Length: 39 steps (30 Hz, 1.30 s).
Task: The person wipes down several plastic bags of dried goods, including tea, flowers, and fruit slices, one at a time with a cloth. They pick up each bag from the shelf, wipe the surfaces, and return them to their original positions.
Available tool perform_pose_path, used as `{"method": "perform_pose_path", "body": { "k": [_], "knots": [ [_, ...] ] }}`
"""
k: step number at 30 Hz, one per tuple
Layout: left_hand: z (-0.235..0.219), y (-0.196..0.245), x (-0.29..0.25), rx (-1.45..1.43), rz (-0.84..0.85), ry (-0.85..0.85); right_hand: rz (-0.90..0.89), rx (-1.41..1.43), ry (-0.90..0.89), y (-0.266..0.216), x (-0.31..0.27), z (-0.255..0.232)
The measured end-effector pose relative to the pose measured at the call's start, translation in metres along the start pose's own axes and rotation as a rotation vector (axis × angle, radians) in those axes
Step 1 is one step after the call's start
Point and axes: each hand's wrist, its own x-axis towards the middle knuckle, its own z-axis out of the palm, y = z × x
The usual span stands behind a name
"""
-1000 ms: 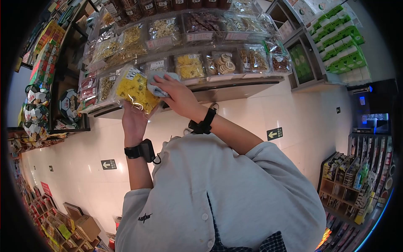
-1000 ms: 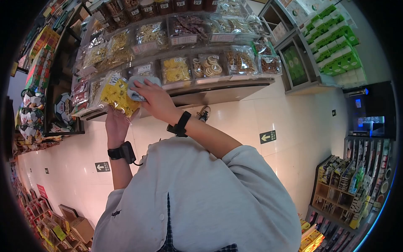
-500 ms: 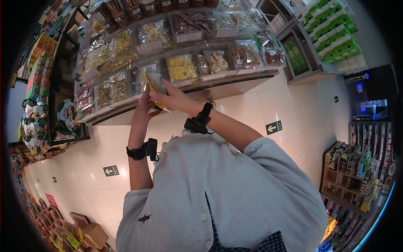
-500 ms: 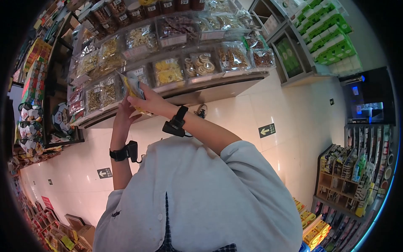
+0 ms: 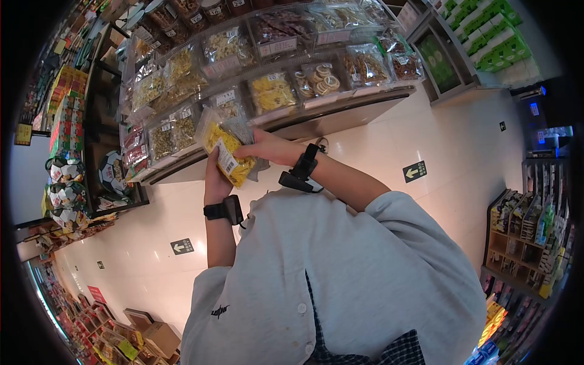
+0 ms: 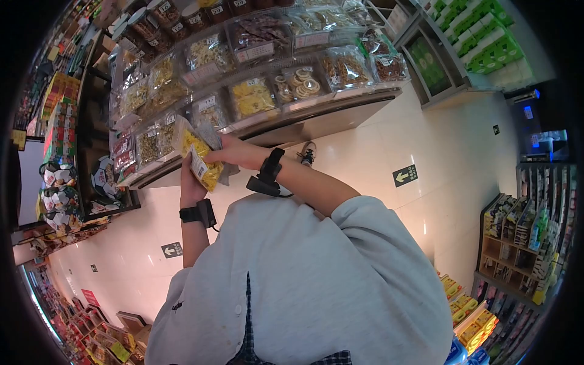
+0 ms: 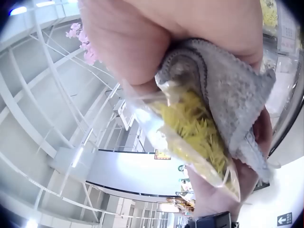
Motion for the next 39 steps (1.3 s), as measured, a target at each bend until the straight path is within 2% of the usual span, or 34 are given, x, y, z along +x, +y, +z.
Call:
{"method": "perform_pose_path", "body": {
  "k": [2,3,5,9,10,12,15,17,20,21,23,24,25,27,29,30,32,34,35,37,38,39],
  "knots": [
    [-0.007,0.003,0.002,0.081,-0.013,0.033,0.015,-0.154,-0.037,-0.003,-0.003,0.004],
    [-0.009,0.004,0.002,0.099,-0.013,0.031,-0.001,-0.145,-0.037,-0.002,-0.002,0.004],
    [-0.011,0.002,0.003,0.200,0.100,0.028,0.013,-0.240,-0.014,0.003,0.000,0.000],
    [-0.003,0.005,0.002,0.284,0.149,0.030,-0.035,-0.258,-0.011,0.008,0.005,-0.008],
    [-0.001,0.007,0.002,0.290,0.148,0.027,-0.036,-0.293,0.019,0.008,0.005,-0.009],
    [0.003,0.009,0.000,0.215,0.226,0.139,-0.037,-0.324,0.051,0.004,0.000,-0.009],
    [-0.008,0.021,0.001,0.188,0.261,0.120,-0.062,-0.337,0.093,-0.007,-0.007,-0.013],
    [-0.012,0.024,0.003,0.156,0.239,0.101,-0.273,-0.493,0.182,0.000,-0.002,-0.019],
    [0.012,0.017,-0.002,0.226,0.253,0.130,-0.315,-0.559,0.284,-0.028,-0.011,0.011],
    [0.022,0.010,-0.002,0.290,0.261,0.098,-0.312,-0.558,0.281,-0.020,-0.004,0.012],
    [0.025,0.002,-0.002,0.352,0.268,0.066,-0.736,-1.184,0.429,0.001,0.013,0.011],
    [0.024,-0.003,0.000,0.346,0.256,0.075,-0.606,-1.306,0.386,0.000,0.006,0.021],
    [0.022,-0.005,0.002,0.340,0.243,0.081,-0.606,-1.309,0.387,0.004,0.002,0.024],
    [0.022,0.003,0.000,0.298,0.283,0.089,-0.627,-1.654,0.233,0.009,-0.009,0.026],
    [0.025,0.013,-0.008,0.095,0.298,0.068,-0.603,-1.671,0.185,0.009,-0.017,0.027],
    [0.029,0.015,-0.013,0.111,0.297,0.137,-0.587,-1.671,0.179,0.009,-0.019,0.026],
    [0.020,0.013,-0.010,0.142,0.291,0.147,-0.577,-1.673,0.161,0.008,-0.016,0.027],
    [0.028,0.008,-0.010,0.210,0.308,0.120,-0.494,-1.551,0.316,0.007,-0.010,0.023],
    [0.029,0.004,-0.011,0.206,0.307,0.122,-0.491,-1.552,0.311,0.006,-0.006,0.021],
    [0.029,-0.001,-0.009,0.396,0.084,0.040,-0.476,-1.567,0.496,0.004,0.008,0.019],
    [0.008,-0.007,0.003,0.410,0.106,0.065,-0.498,-1.663,0.456,0.007,0.011,0.020],
    [0.011,-0.005,0.001,0.409,0.108,0.065,-0.499,-1.665,0.453,0.007,0.010,0.021]
  ]
}}
